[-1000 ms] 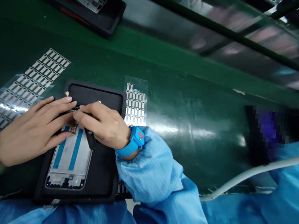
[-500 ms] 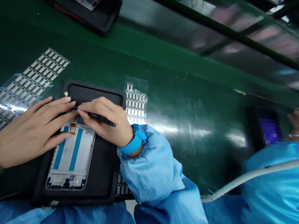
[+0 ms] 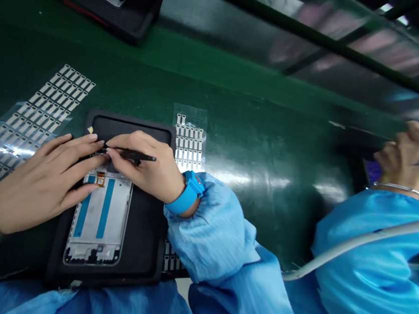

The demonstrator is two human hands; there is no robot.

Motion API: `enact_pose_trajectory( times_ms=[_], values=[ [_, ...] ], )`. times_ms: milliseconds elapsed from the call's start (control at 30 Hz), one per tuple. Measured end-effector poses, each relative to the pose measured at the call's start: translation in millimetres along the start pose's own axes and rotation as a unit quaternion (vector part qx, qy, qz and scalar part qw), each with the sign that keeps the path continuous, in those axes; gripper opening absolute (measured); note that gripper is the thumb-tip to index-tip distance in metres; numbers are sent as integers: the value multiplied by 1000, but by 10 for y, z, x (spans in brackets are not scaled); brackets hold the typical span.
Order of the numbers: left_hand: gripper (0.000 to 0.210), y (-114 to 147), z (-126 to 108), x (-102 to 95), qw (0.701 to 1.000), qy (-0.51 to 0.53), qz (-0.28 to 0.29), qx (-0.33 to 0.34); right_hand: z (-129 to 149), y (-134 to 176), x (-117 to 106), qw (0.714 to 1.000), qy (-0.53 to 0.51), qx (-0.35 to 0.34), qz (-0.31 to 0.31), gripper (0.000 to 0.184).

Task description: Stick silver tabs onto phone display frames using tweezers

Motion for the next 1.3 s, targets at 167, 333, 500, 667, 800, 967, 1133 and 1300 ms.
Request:
enact_pose_trajectory(
  times_ms=[167,333,500,667,800,967,1133,1300],
  values=[
    [43,3,0,-1,1000,-6,4,2,8,-13,-1,1000,-2,26,-5,7],
    [42,11,4,-4,1000,-8,5,3,3,-14,-8,999,-11,42,-6,6],
    [42,7,5,-2,1000,-5,3,3,-11,-16,-13,999,-8,47,-8,6],
    [42,0,14,2,1000,-2,3,1,-18,-17,-11,999,-15,45,-13,6],
    [42,7,14,4,1000,-1,6,1,-10,-24,-6,999,-8,39,-14,5],
    [42,7,9,-2,1000,-3,3,1,56,-52,2,999,42,11,18,5],
    [42,-1,9,-5,1000,2,2,2,110,-81,17,993,95,5,75,10],
    [43,-4,4,2,1000,3,5,1,70,-59,2,997,70,-5,37,5]
  ],
)
Point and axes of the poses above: each hand's wrist, its own y-axis away from the middle knuckle, its own x-axis out of the palm, z = x × y, the point moved 4 cm from there along -y, towards the middle knuckle, and after that the axes turned 7 degrees about z, right-handed, at the moved point
